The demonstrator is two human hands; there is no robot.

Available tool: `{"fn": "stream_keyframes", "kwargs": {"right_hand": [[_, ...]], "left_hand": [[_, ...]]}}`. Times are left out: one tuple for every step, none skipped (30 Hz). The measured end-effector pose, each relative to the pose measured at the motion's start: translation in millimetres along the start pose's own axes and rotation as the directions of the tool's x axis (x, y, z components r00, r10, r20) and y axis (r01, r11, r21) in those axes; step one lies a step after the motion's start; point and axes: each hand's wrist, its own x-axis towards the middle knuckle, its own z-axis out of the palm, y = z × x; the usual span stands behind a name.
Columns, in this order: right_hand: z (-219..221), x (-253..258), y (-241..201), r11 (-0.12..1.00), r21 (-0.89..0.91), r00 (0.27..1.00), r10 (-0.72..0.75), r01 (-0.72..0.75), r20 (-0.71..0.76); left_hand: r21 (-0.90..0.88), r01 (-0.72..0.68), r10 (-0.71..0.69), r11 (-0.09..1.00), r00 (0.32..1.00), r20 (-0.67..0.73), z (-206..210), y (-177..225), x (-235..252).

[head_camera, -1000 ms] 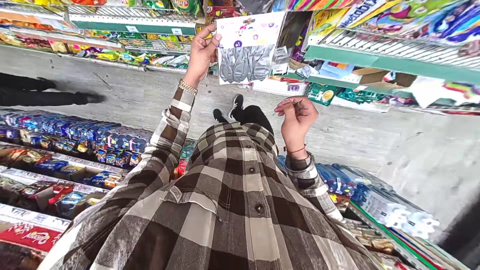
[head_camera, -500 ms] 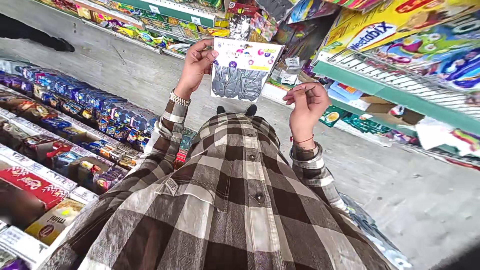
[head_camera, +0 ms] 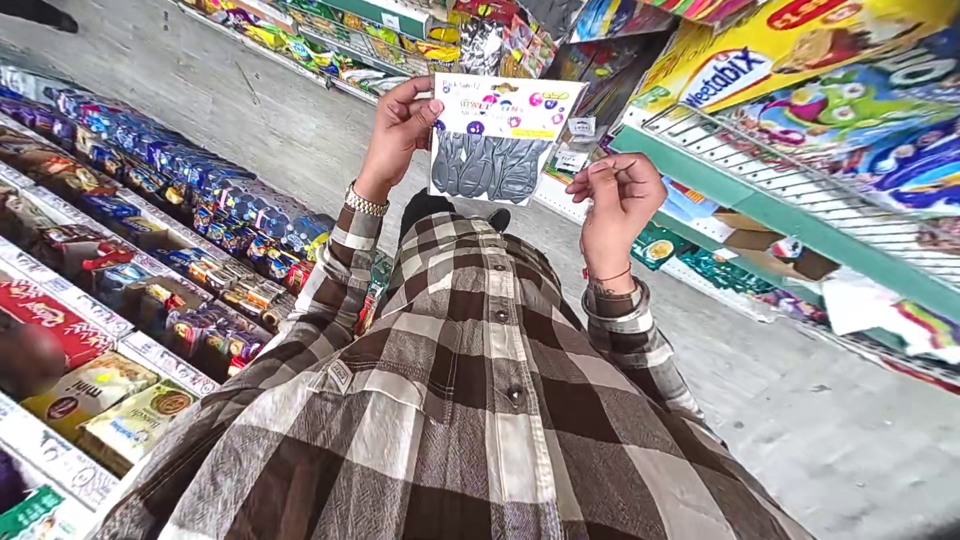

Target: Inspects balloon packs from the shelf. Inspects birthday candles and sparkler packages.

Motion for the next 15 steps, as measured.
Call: {"fn": "stream_keyframes", "kwargs": {"right_hand": [[-4,-1,0,1.0,-0.001,1.0,0.003,-0.003,0.007],[-7,-2,0,1.0,-0.004,1.0,0.01,-0.01,0.01],[-10,-1,0,1.0,-0.004,1.0,0.014,-0.014,0.008],[-12,1,1,1.0,-0.005,1.0,0.014,-0.014,0.005],[-13,2,2,1.0,-0.001,1.0,0.013,-0.013,-0.001],[-14,2,3,1.0,0.003,1.0,0.015,-0.015,-0.008],[-15,2,3,1.0,0.007,1.0,0.018,-0.017,-0.016],[-16,3,2,1.0,0.011,1.0,0.022,-0.021,-0.021],[-16,5,1,1.0,0.015,0.999,0.022,-0.022,-0.025],[-16,8,1,1.0,0.018,0.999,0.019,-0.019,-0.027],[-15,9,1,1.0,0.023,1.0,0.018,-0.017,-0.02],[-15,8,1,0.999,0.025,1.0,0.021,-0.021,-0.01],[-15,7,1,0.999,0.024,1.0,0.023,-0.024,0.001],[-16,6,1,0.999,0.03,1.0,0.023,-0.023,0.012],[-16,7,1,0.999,0.035,1.0,0.02,-0.021,0.017]], "left_hand": [[0.003,0.008,-0.008,1.0,1.0,-0.005,3,-2,-2],[0.007,0.018,-0.018,1.0,1.0,-0.012,6,-4,-3],[0.01,0.025,-0.024,1.0,1.0,-0.017,8,-4,-3],[0.007,0.023,-0.023,1.0,1.0,-0.016,10,-5,-1],[0.003,0.02,-0.02,1.0,1.0,-0.009,11,-5,1],[0.003,0.021,-0.021,1.0,1.0,-0.004,12,-5,3],[0.003,0.023,-0.023,1.0,1.0,0.001,13,-4,5],[0.004,0.024,-0.024,1.0,1.0,0.006,16,-2,7],[0.006,0.019,-0.019,1.0,1.0,0.01,17,0,10],[0.006,0.011,-0.011,1.0,1.0,0.013,17,2,14],[0.003,0.007,-0.007,1.0,1.0,0.013,18,2,16],[0.002,0.008,-0.008,1.0,1.0,0.012,18,2,17],[-0.002,0.008,-0.008,1.0,1.0,0.011,19,1,17],[-0.006,0.007,-0.007,1.0,1.0,0.013,20,1,18],[-0.009,0.003,-0.003,1.0,1.0,0.015,20,0,20]]}}
